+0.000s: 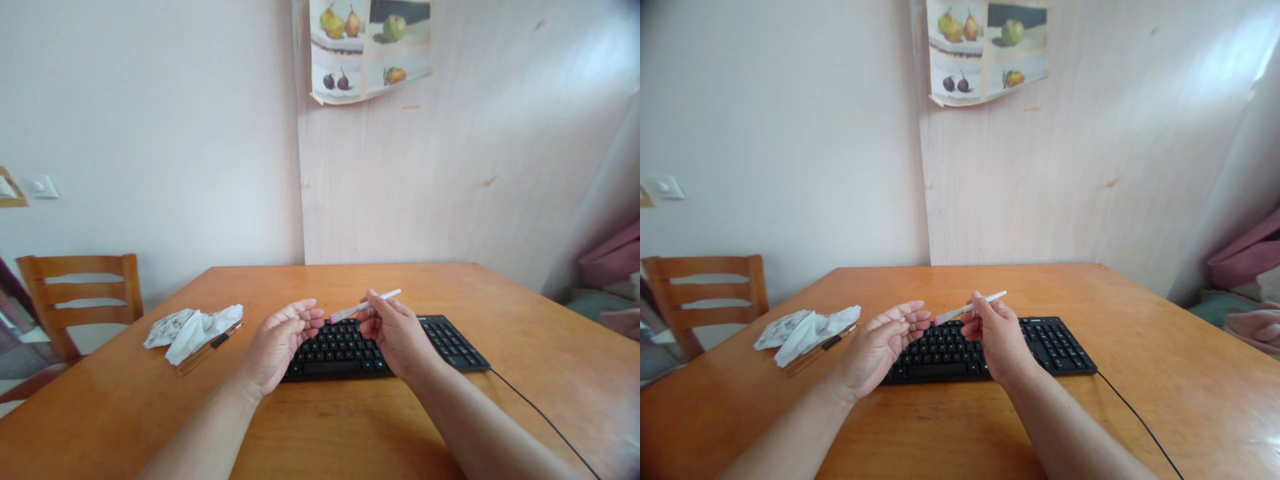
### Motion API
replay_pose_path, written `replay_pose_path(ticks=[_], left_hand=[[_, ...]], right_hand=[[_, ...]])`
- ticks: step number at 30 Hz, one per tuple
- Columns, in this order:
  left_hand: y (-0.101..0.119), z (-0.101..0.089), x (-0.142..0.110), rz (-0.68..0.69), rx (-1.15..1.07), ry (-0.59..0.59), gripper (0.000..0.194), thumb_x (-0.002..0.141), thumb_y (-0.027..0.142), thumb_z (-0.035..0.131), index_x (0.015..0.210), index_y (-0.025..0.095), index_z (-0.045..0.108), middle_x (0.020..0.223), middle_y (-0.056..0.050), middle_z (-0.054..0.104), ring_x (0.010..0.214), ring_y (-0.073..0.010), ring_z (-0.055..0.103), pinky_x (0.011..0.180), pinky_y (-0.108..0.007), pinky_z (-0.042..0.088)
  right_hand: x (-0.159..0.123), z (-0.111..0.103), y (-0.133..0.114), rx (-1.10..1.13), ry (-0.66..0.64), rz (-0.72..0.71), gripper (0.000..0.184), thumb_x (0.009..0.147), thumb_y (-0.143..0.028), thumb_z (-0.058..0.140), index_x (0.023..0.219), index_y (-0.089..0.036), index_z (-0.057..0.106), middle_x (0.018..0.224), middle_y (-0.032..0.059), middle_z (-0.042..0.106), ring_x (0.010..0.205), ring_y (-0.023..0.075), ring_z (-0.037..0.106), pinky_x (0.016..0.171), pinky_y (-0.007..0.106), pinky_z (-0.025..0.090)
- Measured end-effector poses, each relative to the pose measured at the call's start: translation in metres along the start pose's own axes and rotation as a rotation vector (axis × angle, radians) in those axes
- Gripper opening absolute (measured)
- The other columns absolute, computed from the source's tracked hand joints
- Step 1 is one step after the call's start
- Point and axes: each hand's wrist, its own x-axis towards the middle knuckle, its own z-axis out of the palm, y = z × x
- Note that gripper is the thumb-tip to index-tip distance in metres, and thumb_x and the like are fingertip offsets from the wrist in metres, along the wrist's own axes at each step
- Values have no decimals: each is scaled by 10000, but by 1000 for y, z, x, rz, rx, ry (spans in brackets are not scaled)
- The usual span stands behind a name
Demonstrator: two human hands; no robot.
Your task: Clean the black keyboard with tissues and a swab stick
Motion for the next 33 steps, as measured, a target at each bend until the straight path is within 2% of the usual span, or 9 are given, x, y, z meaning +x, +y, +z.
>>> replay_pose_path(ticks=[6,13,17,20,23,26,29,31,33], left_hand=[[0,-5,1,-61,-141,-36,374,840,137,596,1206,90,654,1135,-167,727,1032,-218,689,955,-349,503],[5,-8,2,-48,-235,32,262,884,231,637,1110,117,705,1063,-129,737,980,-178,685,875,-286,529],[1,-12,4,43,-148,96,169,859,324,701,856,155,708,739,-16,680,668,-93,613,622,-200,472],[-3,-15,4,161,49,154,388,885,440,648,611,172,593,544,31,527,536,-82,497,548,-212,399],[-6,-16,3,286,318,232,214,854,421,688,854,207,700,916,-26,706,947,-159,635,845,-269,462],[-3,-13,0,379,588,225,502,828,383,721,1304,295,589,1469,-54,513,1370,-242,433,1084,-394,360],[-1,-8,-4,507,853,173,218,903,384,614,1044,249,712,1364,-74,597,1331,-260,468,1118,-438,324],[0,-4,-7,568,925,146,220,939,358,549,863,236,715,1180,-78,679,1221,-249,544,1097,-420,347],[-1,0,-9,592,890,138,183,936,329,552,951,248,715,1137,-77,683,1163,-242,569,1073,-397,369]], right_hand=[[-1,0,0,15,8,9,378,742,-468,804,854,-135,665,644,28,667,468,97,570,439,205,423],[-2,-2,0,22,4,12,363,748,-455,801,849,-136,662,642,35,673,465,102,573,438,210,424],[-2,-3,0,13,8,16,358,752,-452,800,848,-136,663,648,36,673,471,102,573,441,208,418],[-4,-2,-1,11,9,15,357,756,-453,796,848,-135,664,645,32,670,467,99,568,439,207,409],[-5,-1,-1,6,7,15,357,758,-453,794,854,-133,667,644,29,669,466,97,565,441,207,411],[-5,0,-1,1,4,16,363,755,-458,795,859,-134,668,645,24,668,466,95,562,440,205,414],[-5,0,0,-10,0,17,371,754,-466,795,865,-135,670,661,25,675,473,96,568,444,205,421],[-6,0,1,-29,-11,21,376,757,-475,791,868,-136,673,682,34,685,480,98,575,447,206,423],[-6,0,2,-50,-20,21,382,754,-486,791,862,-139,674,698,40,690,486,100,580,449,207,422]])
